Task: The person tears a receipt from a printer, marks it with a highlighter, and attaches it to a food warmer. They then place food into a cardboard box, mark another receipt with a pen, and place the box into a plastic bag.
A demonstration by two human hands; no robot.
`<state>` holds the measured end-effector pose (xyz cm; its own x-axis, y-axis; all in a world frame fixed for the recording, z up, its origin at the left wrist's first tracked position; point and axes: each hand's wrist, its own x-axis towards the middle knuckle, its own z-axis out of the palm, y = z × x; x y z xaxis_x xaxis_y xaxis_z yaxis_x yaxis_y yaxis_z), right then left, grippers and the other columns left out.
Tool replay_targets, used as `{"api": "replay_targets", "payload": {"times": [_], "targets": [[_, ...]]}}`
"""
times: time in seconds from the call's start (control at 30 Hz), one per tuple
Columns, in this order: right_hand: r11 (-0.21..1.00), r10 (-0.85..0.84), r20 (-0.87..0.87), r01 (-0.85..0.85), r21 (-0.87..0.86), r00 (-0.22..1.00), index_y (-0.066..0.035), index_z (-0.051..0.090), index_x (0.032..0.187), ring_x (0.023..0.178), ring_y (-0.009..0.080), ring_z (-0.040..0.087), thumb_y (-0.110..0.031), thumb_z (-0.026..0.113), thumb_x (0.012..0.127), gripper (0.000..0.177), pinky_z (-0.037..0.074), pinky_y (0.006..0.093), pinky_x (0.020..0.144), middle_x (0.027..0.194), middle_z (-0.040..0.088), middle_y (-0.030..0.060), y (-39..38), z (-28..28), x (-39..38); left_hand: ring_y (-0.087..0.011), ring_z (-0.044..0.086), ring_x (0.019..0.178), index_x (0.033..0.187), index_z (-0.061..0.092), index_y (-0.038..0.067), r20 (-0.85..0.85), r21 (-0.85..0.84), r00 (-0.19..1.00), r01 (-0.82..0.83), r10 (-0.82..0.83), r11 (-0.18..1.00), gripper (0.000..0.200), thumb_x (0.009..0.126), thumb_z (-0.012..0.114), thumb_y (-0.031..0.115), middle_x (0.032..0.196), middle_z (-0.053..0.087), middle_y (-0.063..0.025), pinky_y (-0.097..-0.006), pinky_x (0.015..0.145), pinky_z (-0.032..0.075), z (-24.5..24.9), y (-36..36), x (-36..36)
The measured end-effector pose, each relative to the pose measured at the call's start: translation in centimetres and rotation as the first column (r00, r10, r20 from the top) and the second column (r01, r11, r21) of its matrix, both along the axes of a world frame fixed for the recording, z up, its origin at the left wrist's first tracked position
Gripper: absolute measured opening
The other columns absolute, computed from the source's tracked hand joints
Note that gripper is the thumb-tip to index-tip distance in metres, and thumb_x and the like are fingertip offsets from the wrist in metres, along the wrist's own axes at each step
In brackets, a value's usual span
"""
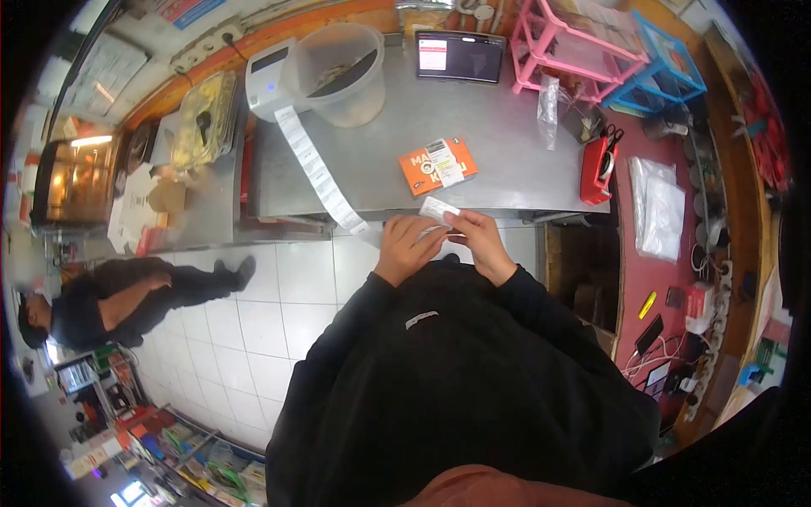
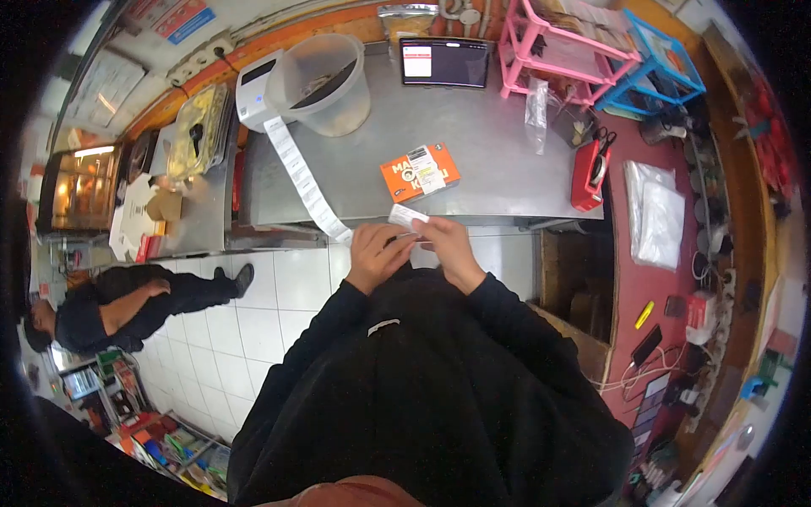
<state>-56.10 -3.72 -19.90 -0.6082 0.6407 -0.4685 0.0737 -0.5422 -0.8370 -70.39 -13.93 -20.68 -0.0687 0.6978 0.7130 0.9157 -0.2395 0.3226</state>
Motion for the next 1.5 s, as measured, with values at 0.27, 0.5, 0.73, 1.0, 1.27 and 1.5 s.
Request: {"api": "replay_targets", "payload": {"times": [0.27, 0.5, 0.73, 1.0, 1.27, 1.5], "targets": [[0.823, -0.518, 0.121, 0.531, -0.201, 0.847, -0.009, 0.058, 0.108, 0.1, 0.0172, 0.057, -0.034, 0.07, 0.087, 0.034, 0.044, 0.035, 0.085, 0.106, 0.058, 0.0033, 3.6, -4.5, 5.6, -0.0366, 0.041, 0.127, 0.138, 0.048, 0.019, -0.009, -0.483, 0.998, 0.048, -0.059, 0.874, 0.086, 0.061, 0.085, 0.026, 0.137, 0.045, -0.0126, -0.0545, 0.098, 0.037, -7.2, 10.6, -2.8], [0.67, -0.62, 0.198, 0.643, -0.371, 0.759, -0.009, 0.054, 0.119, 0.11, 0.022, 0.051, -0.038, 0.077, 0.08, 0.054, 0.039, 0.0402, 0.09, 0.115, 0.05, 0.0051, 3.5, -9.4, 4.0, -0.0425, 0.028, 0.137, 0.143, 0.042, 0.025, -0.117, -0.648, 0.981, 0.044, -0.157, 0.76, 0.085, 0.067, 0.08, 0.033, 0.149, 0.03, -0.0156, -0.0671, 0.105, 0.024, -13.7, 17.2, -5.5], [0.712, -0.541, 0.259, 0.6, -0.365, 0.8, -0.015, 0.055, 0.106, 0.098, 0.0156, 0.052, -0.039, 0.08, 0.077, 0.045, 0.04, 0.0353, 0.081, 0.103, 0.052, -0.0014, 4.7, -13.5, -2.3, -0.0332, 0.046, 0.124, 0.128, 0.057, 0.02, 0.112, -0.46, 0.944, 0.327, -0.311, 0.826, 0.048, 0.082, 0.07, 0.026, 0.131, 0.051, -0.0109, -0.0501, 0.1, 0.035, -13.8, 18.3, -8.1], [0.697, -0.524, 0.362, 0.633, -0.338, 0.771, -0.015, 0.057, 0.095, 0.091, 0.0148, 0.053, -0.035, 0.082, 0.076, 0.037, 0.04, 0.0343, 0.078, 0.096, 0.058, -0.0015, 4.3, -15.4, -6.7, -0.0336, 0.051, 0.118, 0.11, 0.066, 0.016, 0.488, -0.42, 0.853, 0.416, -0.186, 0.806, 0.028, 0.084, 0.062, 0.009, 0.134, 0.05, -0.0119, -0.0439, 0.099, 0.04, -15.9, 19.0, -9.8], [0.699, -0.565, 0.407, 0.678, -0.227, 0.718, -0.018, 0.057, 0.072, 0.071, 0.0103, 0.052, -0.034, 0.083, 0.075, 0.03, 0.038, 0.0314, 0.067, 0.074, 0.056, -0.0051, 4.9, -16.6, -7.8, -0.0324, 0.049, 0.119, 0.092, 0.07, 0.017, 0.366, -0.398, 0.879, 0.446, -0.306, 0.802, 0.017, 0.075, 0.071, 0.014, 0.134, 0.05, -0.0121, -0.0454, 0.098, 0.038, -15.7, 19.0, -10.4], [0.727, -0.515, 0.419, 0.64, -0.248, 0.748, -0.018, 0.059, 0.072, 0.07, 0.0093, 0.052, -0.036, 0.082, 0.076, 0.029, 0.037, 0.0285, 0.064, 0.075, 0.056, -0.0054, 5.0, -17.6, -6.9, -0.0297, 0.047, 0.121, 0.089, 0.069, 0.019, 0.379, -0.442, 0.879, 0.447, -0.29, 0.778, 0.025, 0.072, 0.08, 0.033, 0.135, 0.05, -0.0075, -0.0439, 0.098, 0.037, -14.3, 19.0, -10.1]]}}
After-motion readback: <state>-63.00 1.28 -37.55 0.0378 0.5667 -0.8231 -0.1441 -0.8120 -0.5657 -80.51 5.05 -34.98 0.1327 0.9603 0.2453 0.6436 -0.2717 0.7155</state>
